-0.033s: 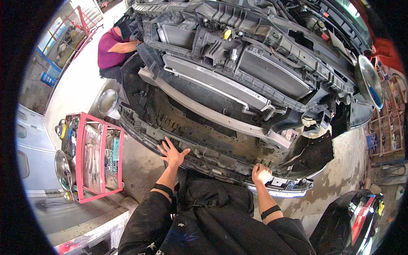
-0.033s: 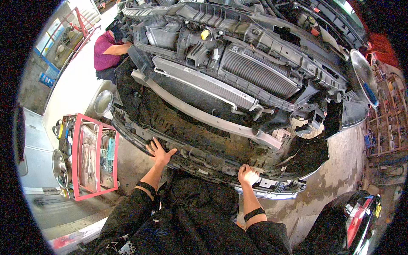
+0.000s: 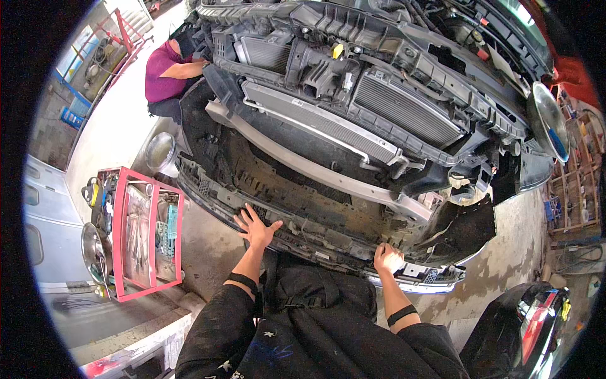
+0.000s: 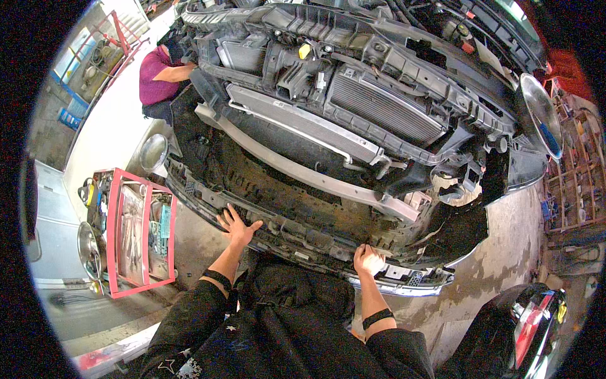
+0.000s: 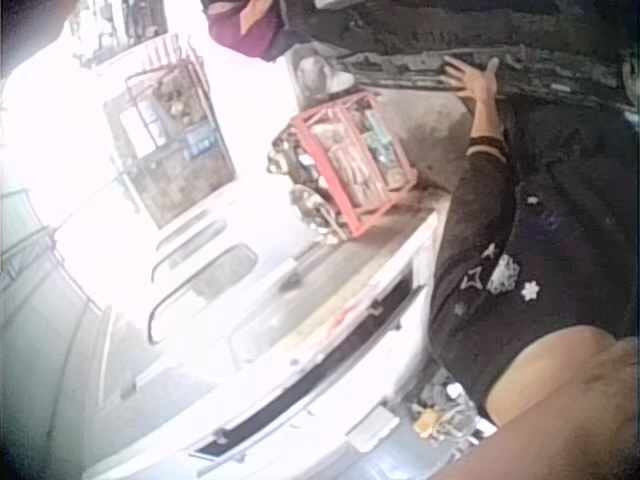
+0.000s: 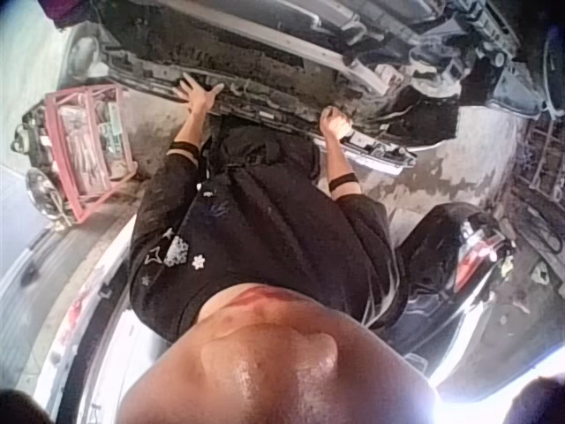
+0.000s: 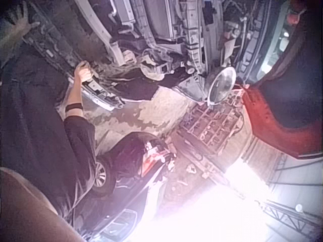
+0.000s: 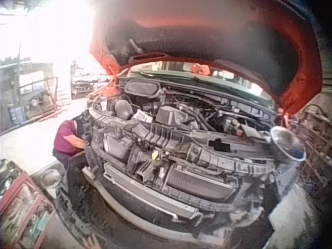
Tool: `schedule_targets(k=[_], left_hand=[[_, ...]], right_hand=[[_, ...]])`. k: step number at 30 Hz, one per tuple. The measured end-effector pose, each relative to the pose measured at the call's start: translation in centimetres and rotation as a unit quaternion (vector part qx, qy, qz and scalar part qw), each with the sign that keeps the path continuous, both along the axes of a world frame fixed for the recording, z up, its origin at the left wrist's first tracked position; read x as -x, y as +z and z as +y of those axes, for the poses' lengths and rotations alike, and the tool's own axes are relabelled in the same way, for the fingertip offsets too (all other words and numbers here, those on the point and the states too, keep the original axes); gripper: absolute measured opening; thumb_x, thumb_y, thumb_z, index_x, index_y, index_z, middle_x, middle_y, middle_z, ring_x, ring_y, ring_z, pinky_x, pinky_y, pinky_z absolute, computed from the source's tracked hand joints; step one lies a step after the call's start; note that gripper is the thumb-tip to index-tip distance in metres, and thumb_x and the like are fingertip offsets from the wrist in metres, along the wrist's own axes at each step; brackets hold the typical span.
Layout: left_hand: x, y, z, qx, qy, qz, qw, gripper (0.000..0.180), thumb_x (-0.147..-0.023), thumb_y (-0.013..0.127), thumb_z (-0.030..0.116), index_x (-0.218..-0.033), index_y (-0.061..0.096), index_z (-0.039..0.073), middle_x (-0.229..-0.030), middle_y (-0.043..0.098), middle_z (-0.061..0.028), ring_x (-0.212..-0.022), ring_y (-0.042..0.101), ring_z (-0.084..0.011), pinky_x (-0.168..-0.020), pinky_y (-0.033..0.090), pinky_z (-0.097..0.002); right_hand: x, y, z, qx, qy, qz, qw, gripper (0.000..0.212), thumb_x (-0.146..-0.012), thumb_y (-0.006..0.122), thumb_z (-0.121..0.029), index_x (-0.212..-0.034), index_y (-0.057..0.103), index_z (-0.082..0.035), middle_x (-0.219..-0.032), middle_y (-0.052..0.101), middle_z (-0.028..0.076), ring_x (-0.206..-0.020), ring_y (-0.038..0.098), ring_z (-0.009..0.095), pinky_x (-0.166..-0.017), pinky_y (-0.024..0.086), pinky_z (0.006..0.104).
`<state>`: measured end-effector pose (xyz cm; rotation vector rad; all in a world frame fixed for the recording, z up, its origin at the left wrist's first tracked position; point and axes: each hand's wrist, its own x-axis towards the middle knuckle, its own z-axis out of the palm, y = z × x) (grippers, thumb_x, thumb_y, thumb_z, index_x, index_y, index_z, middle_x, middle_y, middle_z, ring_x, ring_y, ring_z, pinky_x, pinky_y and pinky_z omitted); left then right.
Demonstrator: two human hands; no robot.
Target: The person uses a screwdriver to pry and release clips on the front bumper cover. They disconnect a wiring harness and then pull the bumper cover away from the vehicle, placing it on the ground.
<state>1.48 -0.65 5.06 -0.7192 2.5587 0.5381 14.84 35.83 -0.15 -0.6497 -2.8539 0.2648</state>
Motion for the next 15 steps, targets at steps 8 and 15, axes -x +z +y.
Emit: schedule_targets(k=[8, 15], left_hand=[[0.04, -0.44, -0.1, 0.014, -0.004, 0.007, 1.0, 0.125, -0.068, 0.076, 0.058, -0.151, -0.005, 0.012, -0.157, -0.002, -0.0158, -0.143, -0.013, -0.0389, -0.107, 0.011, -0.0681], [0.0, -0.23, -0.06, 0.007, -0.002, 0.011, 1.0, 0.125, -0.068, 0.077, 0.057, -0.151, -0.005, 0.012, -0.157, -0.002, -0.0158, -0.142, -0.014, -0.0385, -0.107, 0.01, -0.0681]], right_hand=[[-0.05, -0.22, 0.02, 0.013, -0.004, 0.01, 1.0, 0.028, -0.085, 0.052, -0.027, -0.067, 0.063, -0.009, -0.065, 0.064, 0.013, -0.064, 0.062, 0.032, -0.071, 0.046, 0.0452], [-0.03, -0.35, 0.07, 0.006, 0.004, 0.014, 1.0, 0.028, -0.085, 0.05, -0.027, -0.068, 0.063, -0.009, -0.067, 0.065, 0.013, -0.066, 0.063, 0.032, -0.072, 0.046, 0.0451]])
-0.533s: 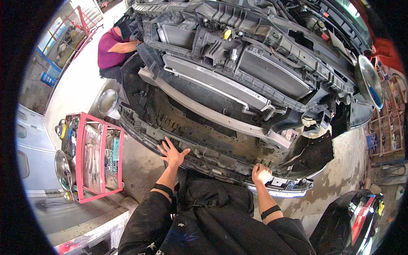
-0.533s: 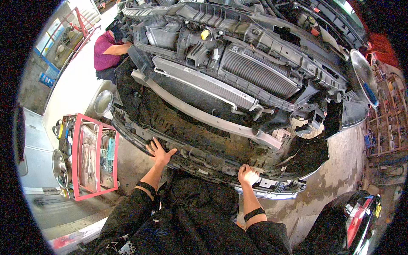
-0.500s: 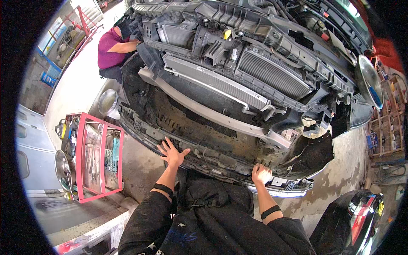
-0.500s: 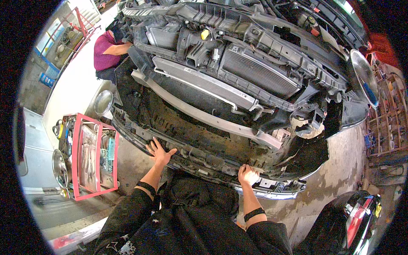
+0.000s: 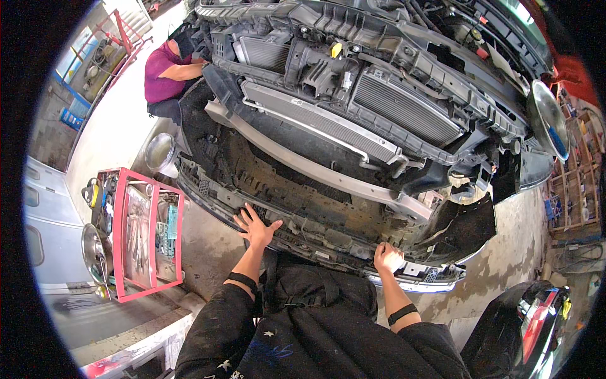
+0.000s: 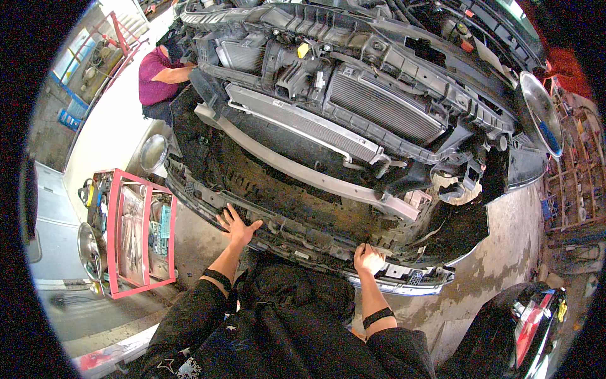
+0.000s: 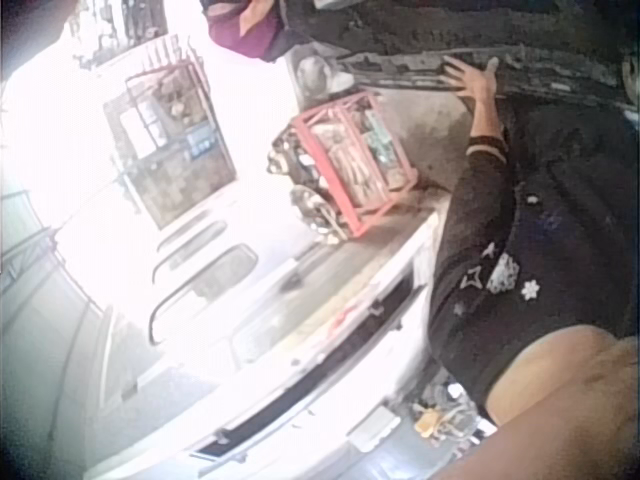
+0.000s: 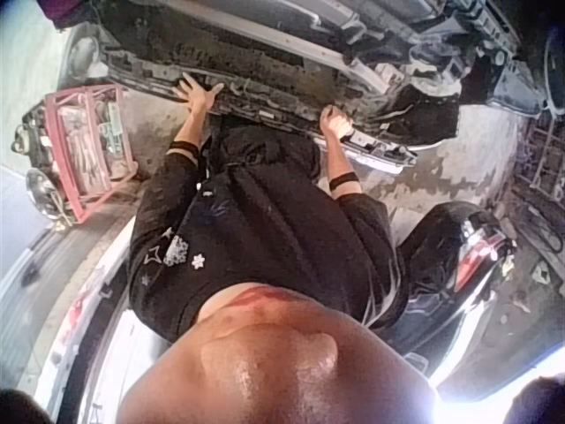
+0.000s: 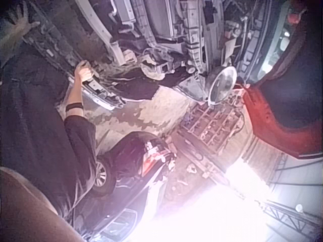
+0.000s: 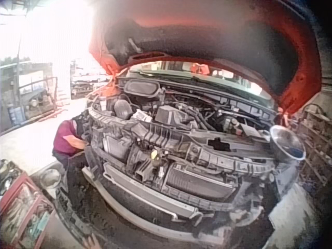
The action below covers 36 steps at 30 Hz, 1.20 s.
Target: The person uses a screwdriver to pry and release clips on the front bumper cover. They disconnect a wiring harness and then pull the bumper cover away from the vehicle, placing it on the ground.
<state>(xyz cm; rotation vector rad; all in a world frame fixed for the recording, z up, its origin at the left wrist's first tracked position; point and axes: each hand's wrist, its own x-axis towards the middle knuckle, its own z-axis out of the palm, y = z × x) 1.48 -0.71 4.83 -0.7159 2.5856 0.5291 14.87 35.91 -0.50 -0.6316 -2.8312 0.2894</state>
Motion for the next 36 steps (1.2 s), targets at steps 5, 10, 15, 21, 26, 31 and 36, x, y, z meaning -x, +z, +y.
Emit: schedule_targets(k=[5, 10, 15, 21, 26, 31, 36], left_hand=[[0.08, 0.37, 0.07, -0.013, 0.007, -0.012, 1.0, 0.123, -0.07, 0.077, 0.054, -0.151, -0.005, 0.012, -0.157, -0.005, -0.0152, -0.142, -0.016, -0.0379, -0.107, 0.009, -0.0681], [0.1, 0.08, -0.05, -0.018, 0.009, -0.006, 1.0, 0.124, -0.07, 0.077, 0.054, -0.151, -0.007, 0.013, -0.157, -0.006, -0.0152, -0.142, -0.016, -0.038, -0.107, 0.007, -0.0681], [0.05, -0.37, -0.18, -0.013, 0.005, -0.004, 1.0, 0.124, -0.069, 0.077, 0.056, -0.151, -0.007, 0.014, -0.157, -0.006, -0.0157, -0.142, -0.016, -0.0386, -0.107, 0.007, -0.0684], [0.04, -0.58, -0.24, -0.005, 0.001, -0.001, 1.0, 0.124, -0.069, 0.076, 0.057, -0.151, -0.007, 0.014, -0.157, -0.005, -0.0161, -0.142, -0.014, -0.039, -0.106, 0.009, -0.069], [0.07, -0.51, -0.25, -0.009, 0.003, 0.0, 1.0, 0.124, -0.069, 0.076, 0.057, -0.151, -0.007, 0.013, -0.157, -0.004, -0.0159, -0.142, -0.013, -0.0388, -0.106, 0.009, -0.0693], [0.13, -0.22, -0.07, -0.001, 0.002, -0.004, 1.0, 0.124, -0.069, 0.076, 0.057, -0.151, -0.006, 0.014, -0.157, -0.004, -0.0155, -0.142, -0.013, -0.0386, -0.106, 0.01, -0.0695], [0.15, -0.21, -0.08, -0.005, 0.006, -0.008, 1.0, 0.125, -0.068, 0.077, 0.057, -0.151, -0.006, 0.014, -0.157, -0.003, -0.0158, -0.142, -0.015, -0.0383, -0.108, 0.008, -0.0675]], right_hand=[[-0.02, 0.12, 0.02, 0.016, -0.004, -0.03, 0.999, 0.031, -0.087, 0.046, -0.028, -0.069, 0.063, -0.009, -0.072, 0.067, 0.013, -0.07, 0.064, 0.031, -0.074, 0.046, 0.0457], [0.01, 0.23, -0.03, 0.001, 0.004, 0.001, 1.0, 0.028, -0.085, 0.051, -0.026, -0.066, 0.062, -0.009, -0.064, 0.063, 0.013, -0.064, 0.062, 0.032, -0.07, 0.046, 0.044], [-0.01, 0.34, 0.01, 0.011, 0.001, -0.023, 1.0, 0.031, -0.087, 0.047, -0.027, -0.067, 0.062, -0.009, -0.067, 0.065, 0.013, -0.065, 0.062, 0.032, -0.072, 0.046, 0.0451], [0.01, 0.44, 0.0, 0.006, 0.001, -0.029, 1.0, 0.031, -0.086, 0.047, -0.027, -0.066, 0.061, -0.009, -0.068, 0.066, 0.013, -0.066, 0.063, 0.032, -0.071, 0.047, 0.0441], [0.11, 0.34, -0.05, -0.013, -0.008, -0.036, 0.999, 0.03, -0.086, 0.047, -0.027, -0.066, 0.061, -0.009, -0.069, 0.066, 0.012, -0.067, 0.064, 0.031, -0.072, 0.047, 0.0438], [0.04, 0.3, -0.02, -0.003, -0.005, -0.031, 1.0, 0.029, -0.086, 0.048, -0.028, -0.067, 0.062, -0.01, -0.07, 0.066, 0.012, -0.069, 0.064, 0.03, -0.071, 0.047, 0.0441], [0.01, 0.04, 0.04, -0.008, 0.002, -0.014, 1.0, 0.027, -0.085, 0.05, -0.028, -0.068, 0.063, -0.011, -0.069, 0.066, 0.011, -0.068, 0.064, 0.03, -0.07, 0.046, 0.0443]])
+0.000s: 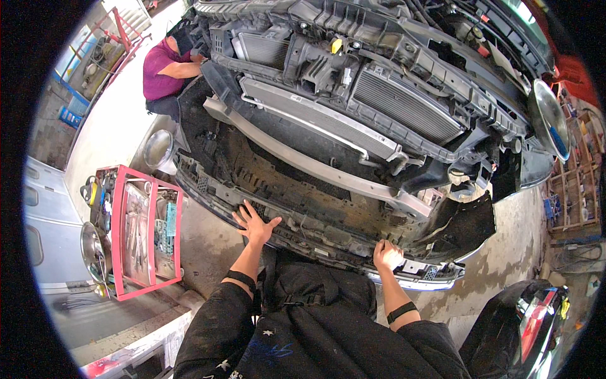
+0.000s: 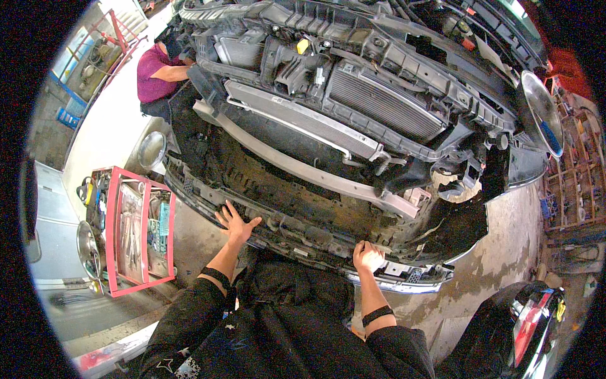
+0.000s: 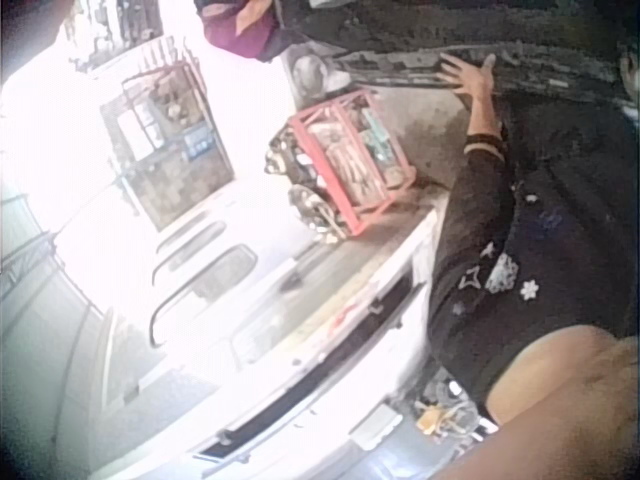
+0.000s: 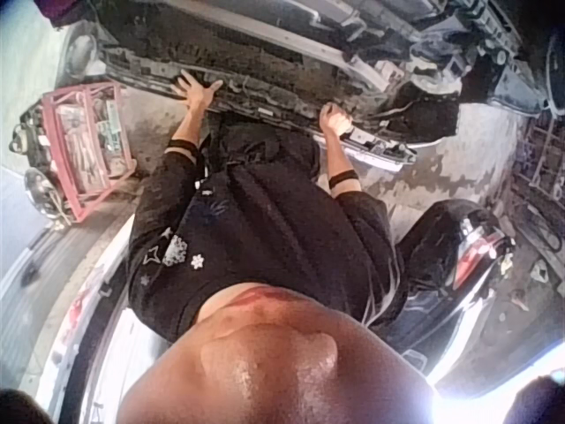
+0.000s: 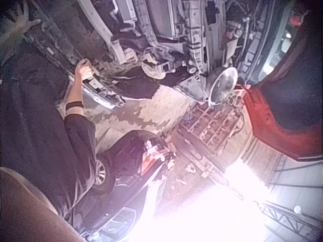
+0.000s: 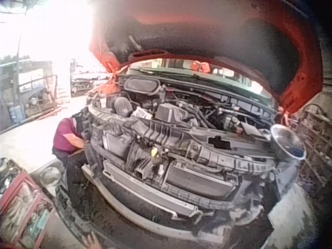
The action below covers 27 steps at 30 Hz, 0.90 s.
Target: The person uses a screwdriver to pry and release clips on the front bumper cover. They disconnect a wiring harness and then pull the bumper cover away from the vehicle, placing it on the ground.
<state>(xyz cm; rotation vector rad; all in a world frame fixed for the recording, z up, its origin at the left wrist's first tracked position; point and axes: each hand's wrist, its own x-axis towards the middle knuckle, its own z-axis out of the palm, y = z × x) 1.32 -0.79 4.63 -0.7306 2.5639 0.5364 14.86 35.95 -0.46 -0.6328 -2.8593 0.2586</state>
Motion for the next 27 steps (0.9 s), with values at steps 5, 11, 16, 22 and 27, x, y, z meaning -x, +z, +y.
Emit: schedule_targets(k=[5, 11, 16, 22, 27], left_hand=[[-0.3, 0.1, -0.2, 0.003, -0.013, 0.02, 1.0, 0.127, -0.067, 0.078, 0.056, -0.151, -0.008, 0.014, -0.157, -0.003, -0.0166, -0.142, -0.016, -0.0395, -0.106, 0.008, -0.0694], [0.0, 0.0, 0.0, 0.013, 0.0, 0.008, 1.0, 0.122, -0.07, 0.079, 0.05, -0.151, -0.006, 0.016, -0.157, -0.001, -0.0154, -0.142, -0.013, -0.0401, -0.105, 0.011, -0.0687], [-0.1, -0.8, -0.2, 0.008, 0.004, 0.03, 1.0, 0.123, -0.068, 0.08, 0.05, -0.151, -0.005, 0.017, -0.158, -0.001, -0.0131, -0.143, -0.014, -0.0382, -0.104, 0.01, -0.07], [-0.5, -1.6, -0.9, -0.015, 0.003, 0.06, 0.998, 0.129, -0.063, 0.082, 0.051, -0.151, -0.005, 0.018, -0.158, 0.0, -0.0139, -0.142, -0.015, -0.0394, -0.102, 0.011, -0.0725], [-0.4, -1.5, -0.7, -0.013, 0.004, 0.051, 0.999, 0.123, -0.069, 0.08, 0.048, -0.151, -0.006, 0.019, -0.157, -0.002, -0.0143, -0.142, -0.016, -0.0399, -0.102, 0.012, -0.0731]], right_hand=[[0.0, 0.4, -0.4, 0.024, -0.021, -0.025, 0.999, 0.021, -0.081, 0.056, -0.03, -0.071, 0.067, -0.014, -0.069, 0.066, 0.01, -0.067, 0.064, 0.028, -0.071, 0.044, 0.0446], [2.9, 7.6, 2.0, 0.291, -0.09, -0.033, 0.952, 0.027, -0.085, 0.06, -0.035, -0.097, 0.07, -0.013, -0.086, 0.07, 0.013, -0.08, 0.067, 0.028, -0.075, 0.051, 0.0361], [8.9, 22.8, 10.4, 0.298, 0.022, 0.359, 0.884, 0.017, -0.091, 0.057, -0.015, -0.084, 0.065, -0.001, -0.076, 0.065, 0.004, -0.069, 0.056, 0.012, -0.065, 0.047, 0.0276], [14.6, 41.1, 22.9, -0.062, -0.055, 0.418, 0.904, 0.026, -0.086, 0.06, -0.028, -0.097, 0.07, -0.008, -0.089, 0.07, 0.016, -0.082, 0.068, 0.025, -0.075, 0.051, 0.0332], [17.7, 47.4, 32.0, -0.126, -0.183, 0.2, 0.954, 0.044, -0.078, 0.058, -0.045, -0.105, 0.07, -0.013, -0.105, 0.067, 0.018, -0.099, 0.064, 0.035, -0.087, 0.049, 0.0405]])
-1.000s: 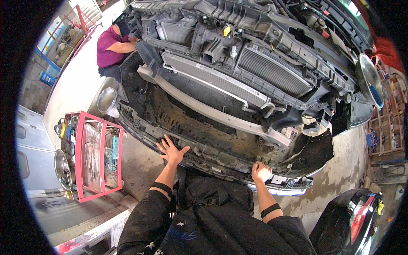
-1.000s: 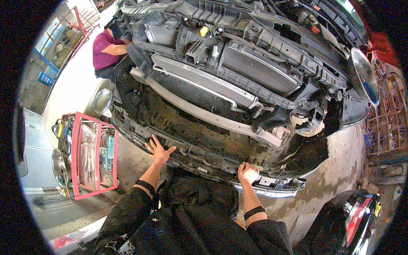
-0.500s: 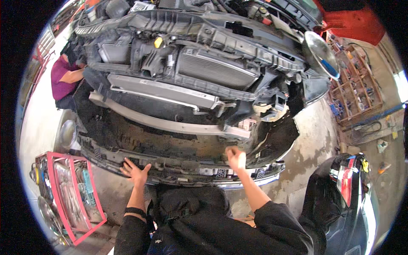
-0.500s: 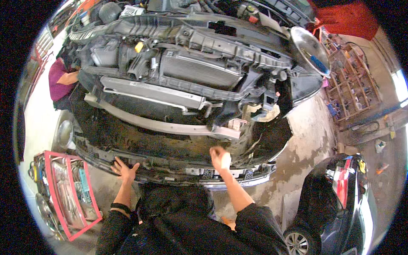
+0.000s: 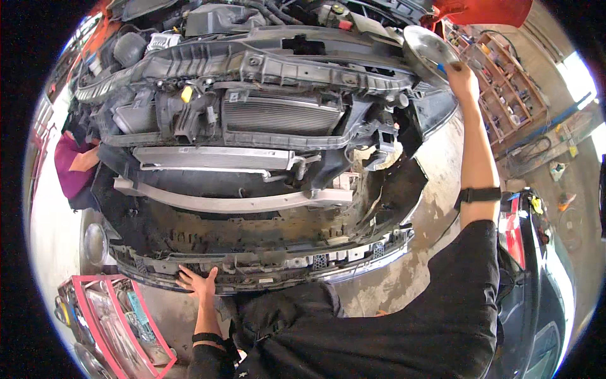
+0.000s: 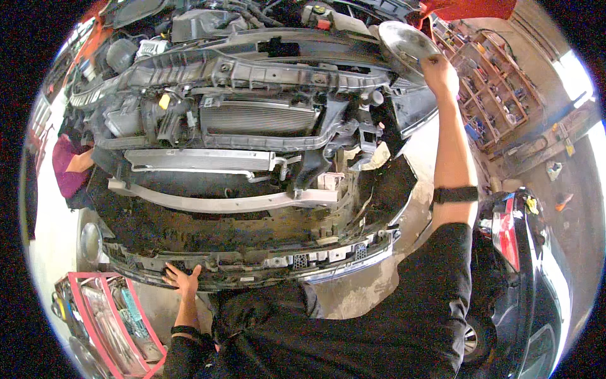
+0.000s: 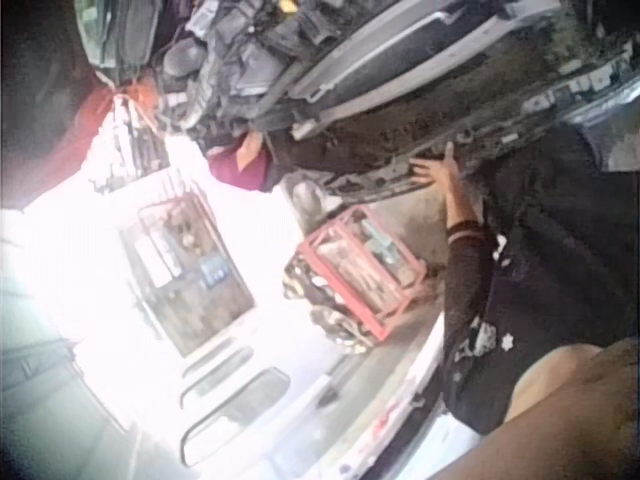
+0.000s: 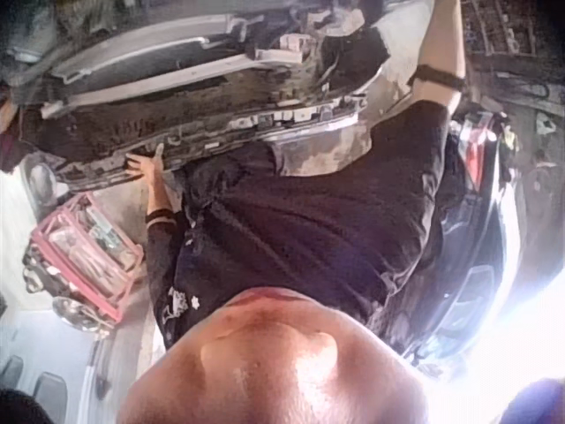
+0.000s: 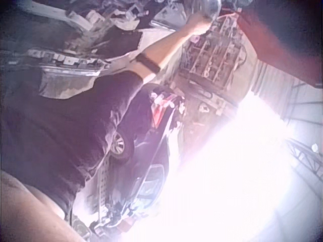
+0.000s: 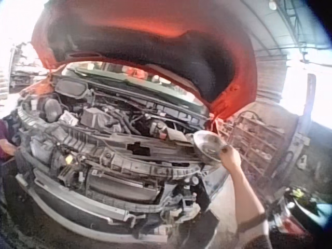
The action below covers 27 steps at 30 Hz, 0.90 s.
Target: The person uses a screwdriver to pry and release clips on the front bumper cover. They disconnect a wiring harness and then pull the bumper cover away from the vehicle, placing it on the ground.
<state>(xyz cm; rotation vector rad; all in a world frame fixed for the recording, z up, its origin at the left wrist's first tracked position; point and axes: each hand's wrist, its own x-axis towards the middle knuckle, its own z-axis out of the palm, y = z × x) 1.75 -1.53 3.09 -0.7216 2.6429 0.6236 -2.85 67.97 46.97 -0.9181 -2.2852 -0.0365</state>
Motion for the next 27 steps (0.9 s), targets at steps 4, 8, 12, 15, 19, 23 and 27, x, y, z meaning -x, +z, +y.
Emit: schedule_targets(k=[4, 8, 12, 15, 19, 23, 27], left_hand=[[0.2, 0.0, 0.2, 0.015, -0.002, -0.013, 1.0, 0.124, -0.068, 0.08, 0.05, -0.151, -0.007, 0.018, -0.157, -0.002, -0.0144, -0.142, -0.015, -0.0401, -0.103, 0.013, -0.0713], [0.3, 0.2, 0.2, 0.01, -0.006, -0.02, 1.0, 0.126, -0.066, 0.08, 0.053, -0.151, -0.007, 0.017, -0.157, 0.0, -0.0136, -0.142, -0.015, -0.0395, -0.104, 0.014, -0.0703], [0.1, 0.5, 0.0, 0.029, -0.007, -0.018, 0.999, 0.13, -0.062, 0.079, 0.058, -0.151, -0.006, 0.016, -0.157, 0.002, -0.014, -0.142, -0.013, -0.0392, -0.103, 0.014, -0.0702], [0.2, 0.4, 0.1, 0.017, -0.004, -0.016, 1.0, 0.13, -0.062, 0.079, 0.059, -0.151, -0.006, 0.016, -0.157, 0.002, -0.014, -0.142, -0.013, -0.0395, -0.103, 0.012, -0.0711], [0.3, 0.1, -0.1, 0.013, -0.012, -0.002, 1.0, 0.129, -0.063, 0.078, 0.058, -0.151, -0.005, 0.014, -0.158, 0.002, -0.0131, -0.142, -0.013, -0.0406, -0.105, 0.012, -0.0695], [0.4, -0.4, -0.2, 0.017, -0.017, 0.01, 1.0, 0.127, -0.064, 0.08, 0.055, -0.151, -0.004, 0.014, -0.158, 0.002, -0.013, -0.142, -0.014, -0.0402, -0.105, 0.01, -0.0689], [0.5, -0.5, -0.1, -0.005, 0.007, 0.01, 1.0, 0.127, -0.063, 0.082, 0.05, -0.151, -0.002, 0.015, -0.158, 0.001, -0.0128, -0.142, -0.015, -0.039, -0.105, 0.009, -0.0689]], right_hand=[[2.0, 1.2, 4.6, -0.035, -0.065, -0.197, 0.978, 0.054, -0.075, 0.058, -0.048, -0.116, 0.065, -0.013, -0.117, 0.064, 0.017, -0.11, 0.06, 0.035, -0.095, 0.045, 0.0447], [2.3, 1.1, 6.6, -0.046, -0.058, -0.232, 0.97, 0.048, -0.07, 0.066, -0.04, -0.105, 0.068, -0.008, -0.105, 0.067, 0.02, -0.098, 0.064, 0.036, -0.085, 0.049, 0.0449], [2.6, 0.2, 6.6, -0.033, -0.059, -0.229, 0.971, 0.04, -0.078, 0.053, -0.028, -0.111, 0.064, -0.009, -0.115, 0.062, 0.021, -0.107, 0.061, 0.037, -0.09, 0.048, 0.0479], [2.0, -0.4, 6.4, -0.08, -0.06, -0.184, 0.978, 0.039, -0.08, 0.052, -0.027, -0.112, 0.062, -0.007, -0.11, 0.064, 0.023, -0.104, 0.061, 0.039, -0.089, 0.049, 0.0476], [-0.3, -1.2, 5.1, -0.099, -0.075, -0.015, 0.992, 0.043, -0.085, 0.054, -0.03, -0.114, 0.055, 0.0, -0.11, 0.06, 0.027, -0.101, 0.06, 0.043, -0.087, 0.048, 0.0494], [-5.6, -6.1, 0.0, -0.023, 0.015, 0.196, 0.98, 0.041, -0.086, 0.059, -0.034, -0.111, 0.054, -0.002, -0.091, 0.064, 0.021, -0.088, 0.064, 0.035, -0.074, 0.05, 0.0417], [-11.4, -17.2, -10.6, 0.42, 0.26, 0.325, 0.806, 0.023, -0.083, 0.059, -0.027, -0.09, 0.055, -0.006, -0.061, 0.05, 0.003, -0.046, 0.048, 0.014, -0.043, 0.038, 0.0281]])
